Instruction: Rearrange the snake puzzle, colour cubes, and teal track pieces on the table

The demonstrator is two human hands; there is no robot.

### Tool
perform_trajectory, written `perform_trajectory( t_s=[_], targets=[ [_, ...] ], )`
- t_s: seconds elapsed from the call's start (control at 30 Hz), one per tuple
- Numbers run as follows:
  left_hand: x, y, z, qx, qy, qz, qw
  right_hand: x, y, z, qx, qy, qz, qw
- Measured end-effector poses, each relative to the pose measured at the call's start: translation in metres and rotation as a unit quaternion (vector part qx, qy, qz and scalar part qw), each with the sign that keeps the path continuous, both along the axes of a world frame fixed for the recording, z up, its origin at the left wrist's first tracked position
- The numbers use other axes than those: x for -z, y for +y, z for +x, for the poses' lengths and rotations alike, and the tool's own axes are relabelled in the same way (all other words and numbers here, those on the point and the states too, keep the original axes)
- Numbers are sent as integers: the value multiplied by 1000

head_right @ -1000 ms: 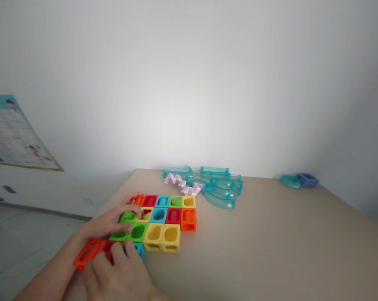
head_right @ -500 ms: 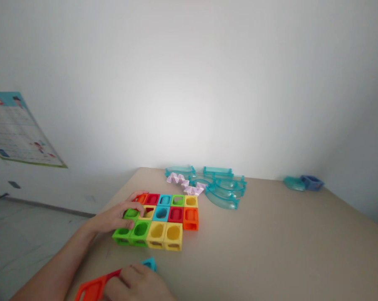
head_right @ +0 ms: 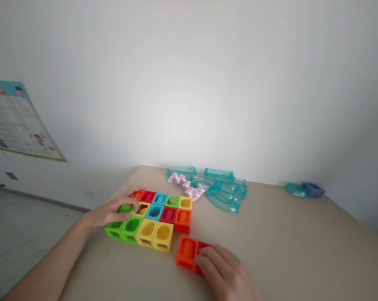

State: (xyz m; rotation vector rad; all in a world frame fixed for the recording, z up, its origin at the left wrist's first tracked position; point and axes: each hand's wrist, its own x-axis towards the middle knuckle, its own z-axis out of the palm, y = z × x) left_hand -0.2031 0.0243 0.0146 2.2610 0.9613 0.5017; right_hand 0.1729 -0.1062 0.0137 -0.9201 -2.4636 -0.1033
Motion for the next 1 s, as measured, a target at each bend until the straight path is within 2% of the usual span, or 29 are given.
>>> perform_trajectory(
  t_s=[0.2,0.33,0.47,0.7,0.77,0.93,1.0],
  targets=[
    [2,1,-4,-1,-10,1,1000,8,19,-21,12,45,-71,996],
    [3,2,-6,-1,-11,-7,1000,18,20,-8,125,49,-43,990],
    [5,3,-6,-2,-8,-5,1000,24,19,2,173,30,-47,983],
    [5,3,-6,-1,-5,1,1000,27,9,-20,300,-31,-39,953],
    [6,3,-7,-2,-8,0,1000,26,8,-18,294,-22,-46,955],
    [7,5,-7,-4,-11,1,1000,16,11,-5,163,-9,-93,982],
    [6,5,-7,-5,-9,3,1000,13,12,-7,170,5,-123,978]
  ],
)
